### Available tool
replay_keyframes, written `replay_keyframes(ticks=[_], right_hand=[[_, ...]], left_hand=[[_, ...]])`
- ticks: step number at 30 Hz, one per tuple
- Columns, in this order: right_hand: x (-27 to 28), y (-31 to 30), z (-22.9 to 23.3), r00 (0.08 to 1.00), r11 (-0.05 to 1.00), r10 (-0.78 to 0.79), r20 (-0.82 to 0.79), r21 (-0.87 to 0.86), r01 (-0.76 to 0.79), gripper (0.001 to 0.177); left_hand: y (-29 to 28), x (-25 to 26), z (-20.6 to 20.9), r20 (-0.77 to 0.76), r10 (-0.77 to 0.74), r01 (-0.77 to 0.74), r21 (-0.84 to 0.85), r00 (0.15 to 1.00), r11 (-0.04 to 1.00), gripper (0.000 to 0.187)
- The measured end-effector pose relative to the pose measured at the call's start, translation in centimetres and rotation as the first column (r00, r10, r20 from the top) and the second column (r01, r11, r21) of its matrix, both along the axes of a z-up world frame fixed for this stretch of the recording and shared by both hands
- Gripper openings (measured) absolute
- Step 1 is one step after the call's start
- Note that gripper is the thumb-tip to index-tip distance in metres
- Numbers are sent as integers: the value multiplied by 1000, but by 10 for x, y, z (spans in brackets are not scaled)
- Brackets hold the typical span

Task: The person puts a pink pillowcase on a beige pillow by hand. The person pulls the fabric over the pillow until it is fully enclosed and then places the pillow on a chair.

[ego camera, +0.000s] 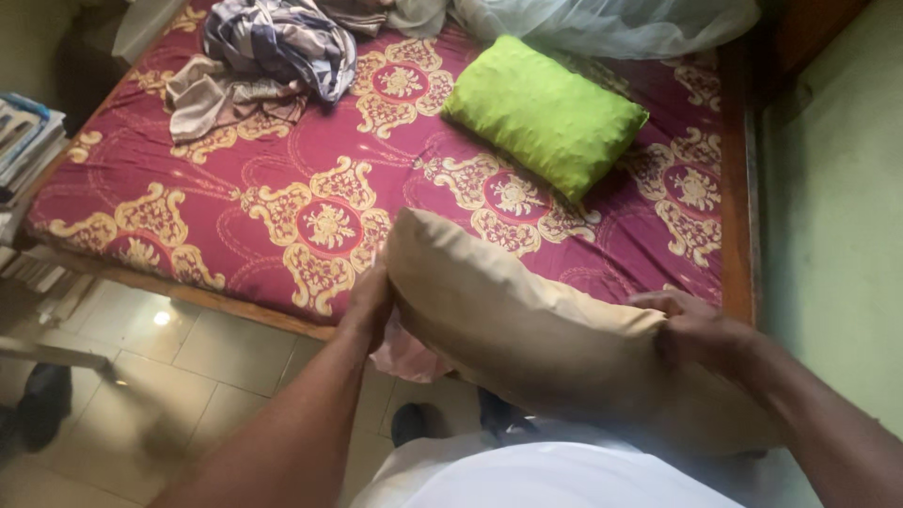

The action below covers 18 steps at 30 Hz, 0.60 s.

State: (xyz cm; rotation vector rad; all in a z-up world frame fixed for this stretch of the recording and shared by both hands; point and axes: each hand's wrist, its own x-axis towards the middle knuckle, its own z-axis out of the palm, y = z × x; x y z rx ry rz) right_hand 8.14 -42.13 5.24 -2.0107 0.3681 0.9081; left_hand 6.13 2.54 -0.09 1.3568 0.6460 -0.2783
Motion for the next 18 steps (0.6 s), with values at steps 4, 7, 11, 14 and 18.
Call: replay_keyframes(ticks=[4, 7, 11, 14, 18], right_hand=[[0, 20, 11, 940, 943, 317, 126, -149, -298, 91], [1, 21, 11, 906, 925, 375, 194, -138, -354, 86], [17, -5, -9, 999, 982, 53, 4, 183, -53, 68], [37, -35, -33, 998, 907, 60, 23, 417, -64, 63], [51, -41, -17, 996, 958, -82, -27, 272, 86, 58]], left_hand=[[-13, -5, 4, 6, 325, -316, -212, 946, 925, 66], [-3, -6, 9, 156, 313, -262, -279, 937, 924, 63], [22, -6, 20, 14, 215, -211, 254, 977, 944, 63], [46, -7, 23, -95, 221, -161, 424, 971, 891, 62], [53, -17, 18, -115, 234, -177, 369, 965, 913, 64]])
